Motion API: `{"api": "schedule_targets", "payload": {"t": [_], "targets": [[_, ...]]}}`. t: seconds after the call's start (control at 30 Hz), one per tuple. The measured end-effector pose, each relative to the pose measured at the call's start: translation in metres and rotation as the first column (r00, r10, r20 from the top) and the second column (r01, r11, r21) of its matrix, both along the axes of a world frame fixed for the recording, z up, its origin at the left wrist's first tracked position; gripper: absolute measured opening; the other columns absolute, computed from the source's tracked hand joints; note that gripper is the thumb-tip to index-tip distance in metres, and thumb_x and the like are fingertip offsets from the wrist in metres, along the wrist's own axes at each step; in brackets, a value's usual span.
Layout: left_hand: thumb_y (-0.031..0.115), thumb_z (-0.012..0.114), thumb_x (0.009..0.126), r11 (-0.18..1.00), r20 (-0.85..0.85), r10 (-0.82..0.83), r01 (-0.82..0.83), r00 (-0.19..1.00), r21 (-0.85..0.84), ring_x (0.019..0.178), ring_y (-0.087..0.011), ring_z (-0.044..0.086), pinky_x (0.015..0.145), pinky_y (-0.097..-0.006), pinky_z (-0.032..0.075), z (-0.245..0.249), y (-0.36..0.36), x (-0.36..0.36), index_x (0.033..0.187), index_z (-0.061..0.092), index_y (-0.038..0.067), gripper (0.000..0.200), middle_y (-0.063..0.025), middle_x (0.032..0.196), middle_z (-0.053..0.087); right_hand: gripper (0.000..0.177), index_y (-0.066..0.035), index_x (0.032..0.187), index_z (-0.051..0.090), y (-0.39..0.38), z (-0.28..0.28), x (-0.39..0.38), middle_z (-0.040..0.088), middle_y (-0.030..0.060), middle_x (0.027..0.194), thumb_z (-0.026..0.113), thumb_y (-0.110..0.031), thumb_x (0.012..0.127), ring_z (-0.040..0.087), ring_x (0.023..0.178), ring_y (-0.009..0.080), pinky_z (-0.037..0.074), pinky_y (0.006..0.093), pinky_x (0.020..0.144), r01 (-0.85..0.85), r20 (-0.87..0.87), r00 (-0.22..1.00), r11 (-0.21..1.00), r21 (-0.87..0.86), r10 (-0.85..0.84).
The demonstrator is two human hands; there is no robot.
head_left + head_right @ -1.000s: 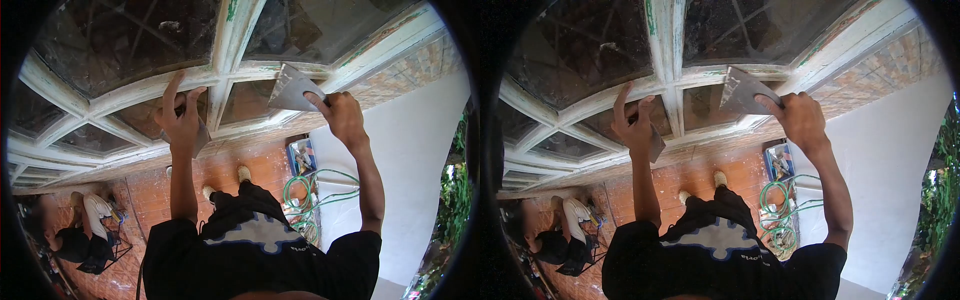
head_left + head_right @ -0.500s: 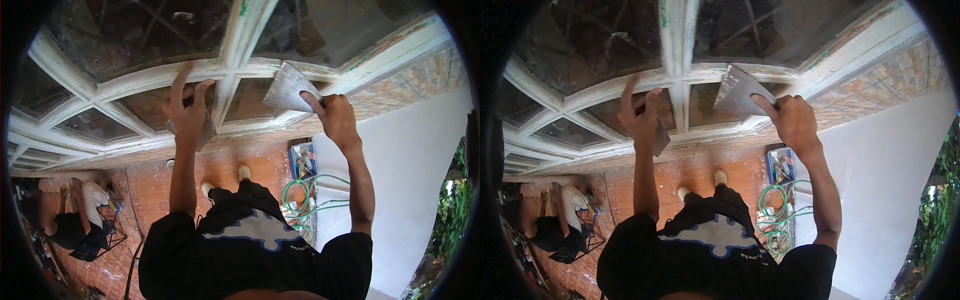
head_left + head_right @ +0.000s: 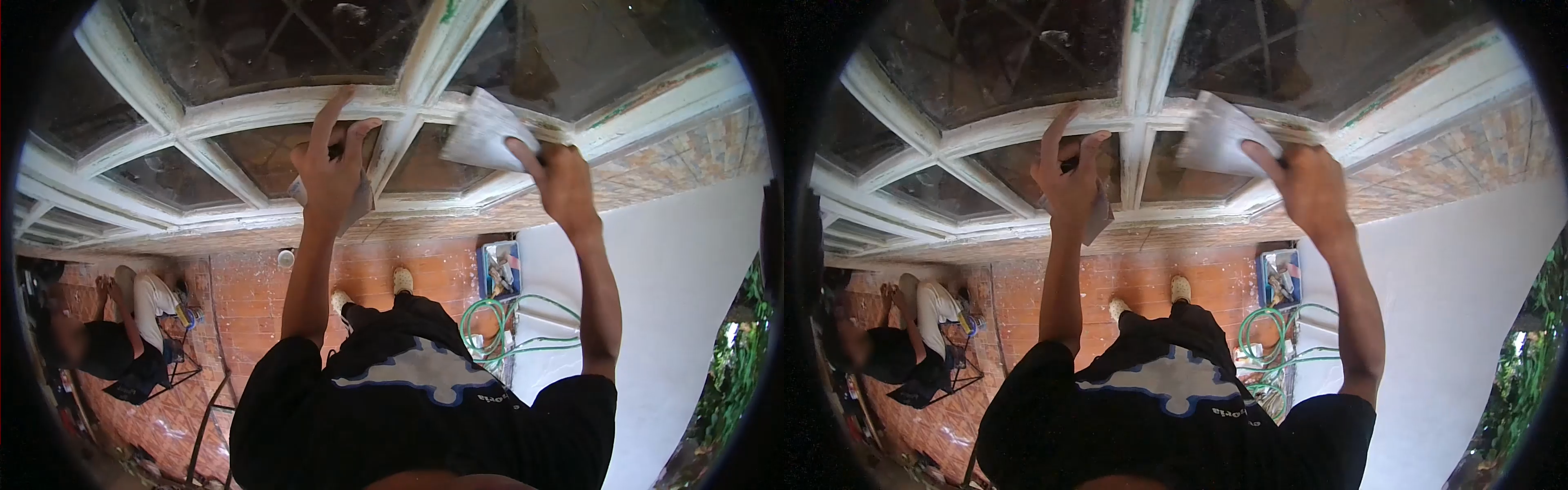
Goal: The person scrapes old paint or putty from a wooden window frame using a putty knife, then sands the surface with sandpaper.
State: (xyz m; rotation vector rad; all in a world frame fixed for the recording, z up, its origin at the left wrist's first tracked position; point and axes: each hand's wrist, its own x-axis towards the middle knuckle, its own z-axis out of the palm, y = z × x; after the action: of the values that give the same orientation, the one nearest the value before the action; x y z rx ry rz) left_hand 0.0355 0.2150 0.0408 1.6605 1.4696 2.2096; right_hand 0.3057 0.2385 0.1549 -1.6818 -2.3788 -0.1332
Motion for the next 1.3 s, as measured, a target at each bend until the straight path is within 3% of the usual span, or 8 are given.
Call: {"api": "schedule_targets", "payload": {"t": [0.13, 0.2, 0.43, 0.6, 0.73, 0.87, 1.03, 1.3], "targets": [[0.003, 0.074, 0.084, 1.0, -0.023, 0.002, -0.002, 1.0, 0.013, 0.042, -0.0027, 0.041, 0.048, -0.0161, 0.035, -0.004, 0.006, 0.001, 0.124, 0.063, 0.008, 0.042, 0.0001, 0.051, 0.054, 0.063, 0.003, 0.066, 0.067, -0.002, -0.007, 0.005, 0.058, 0.0239, 0.057, 0.058, -0.053, 0.092, 0.062, 0.061, 0.0433, 0.051, 0.0475, 0.062, -0.02, 0.002, 1.0, 0.999, 0.031, 0.02], [0.003, 0.075, 0.084, 1.0, -0.017, 0.023, -0.023, 1.0, -0.008, 0.043, -0.0025, 0.043, 0.048, -0.0161, 0.036, -0.003, 0.001, -0.003, 0.124, 0.063, 0.008, 0.042, -0.0002, 0.052, 0.056, 0.064, 0.003, 0.063, 0.065, -0.009, 0.006, 0.011, 0.059, 0.024, 0.058, 0.058, -0.053, 0.092, 0.063, 0.061, 0.0427, 0.052, 0.0467, 0.062, 0.078, 0.021, 0.997, 0.996, -0.043, -0.077], [0.004, 0.077, 0.082, 1.0, 0.05, -0.003, 0.003, 0.999, -0.001, 0.043, -0.0024, 0.039, 0.048, -0.0159, 0.032, -0.003, 0.005, 0.007, 0.123, 0.063, 0.009, 0.044, 0.0004, 0.051, 0.054, 0.068, 0.003, 0.059, 0.064, -0.009, -0.014, 0.014, 0.059, 0.0263, 0.058, 0.058, -0.057, 0.09, 0.064, 0.061, 0.0432, 0.052, 0.0487, 0.062, 0.022, 0.021, 0.999, 0.996, 0.087, -0.024], [0.003, 0.077, 0.082, 1.0, 0.018, 0.008, -0.008, 1.0, -0.02, 0.044, -0.0028, 0.031, 0.048, -0.0158, 0.026, 0.0, 0.001, 0.002, 0.123, 0.063, 0.007, 0.044, 0.0013, 0.048, 0.044, 0.066, 0.007, 0.059, 0.063, -0.018, 0.007, -0.001, 0.056, 0.0285, 0.06, 0.059, -0.05, 0.093, 0.06, 0.063, 0.0455, 0.048, 0.0483, 0.065, 0.165, -0.025, 0.985, 0.979, -0.12, -0.169], [0.002, 0.076, 0.082, 1.0, 0.039, -0.006, 0.007, 0.999, -0.011, 0.045, -0.0027, 0.029, 0.049, -0.0152, 0.024, -0.003, 0.003, 0.003, 0.123, 0.063, 0.006, 0.044, 0.0019, 0.047, 0.041, 0.071, 0.01, 0.06, 0.062, -0.021, -0.007, 0.012, 0.055, 0.0297, 0.059, 0.058, -0.053, 0.093, 0.059, 0.063, 0.0468, 0.047, 0.0484, 0.065, 0.088, -0.071, 0.993, 0.996, -0.033, -0.09], [-0.001, 0.075, 0.082, 1.0, 0.022, -0.011, 0.011, 1.0, -0.021, 0.045, -0.0022, 0.03, 0.05, -0.0149, 0.024, 0.0, 0.003, 0.002, 0.124, 0.063, 0.006, 0.044, 0.0024, 0.047, 0.043, 0.076, 0.006, 0.06, 0.065, -0.012, 0.014, 0.027, 0.058, 0.0271, 0.058, 0.053, -0.063, 0.09, 0.064, 0.064, 0.0438, 0.053, 0.0483, 0.068, 0.185, -0.015, 0.982, 0.971, -0.153, -0.19], [-0.001, 0.074, 0.082, 1.0, -0.001, 0.014, -0.014, 1.0, 0.016, 0.045, -0.0019, 0.031, 0.05, -0.0153, 0.025, -0.001, 0.006, 0.005, 0.124, 0.062, 0.007, 0.044, 0.0027, 0.047, 0.044, 0.075, 0.004, 0.059, 0.065, -0.004, -0.002, 0.012, 0.059, 0.0256, 0.057, 0.055, -0.065, 0.088, 0.064, 0.06, 0.0438, 0.053, 0.0465, 0.059, 0.063, 0.085, 0.994, 0.99, 0.125, -0.074], [0.001, 0.076, 0.082, 0.999, -0.007, 0.041, -0.041, 0.999, -0.003, 0.046, -0.0028, 0.029, 0.05, -0.0157, 0.025, -0.001, 0.002, 0.005, 0.124, 0.062, 0.006, 0.044, 0.0025, 0.047, 0.04, 0.074, 0.006, 0.062, 0.064, -0.002, -0.002, 0.016, 0.059, 0.0285, 0.061, 0.056, -0.061, 0.09, 0.064, 0.065, 0.0449, 0.051, 0.0482, 0.066, 0.096, -0.085, 0.991, 0.987, -0.129, -0.107]]}}
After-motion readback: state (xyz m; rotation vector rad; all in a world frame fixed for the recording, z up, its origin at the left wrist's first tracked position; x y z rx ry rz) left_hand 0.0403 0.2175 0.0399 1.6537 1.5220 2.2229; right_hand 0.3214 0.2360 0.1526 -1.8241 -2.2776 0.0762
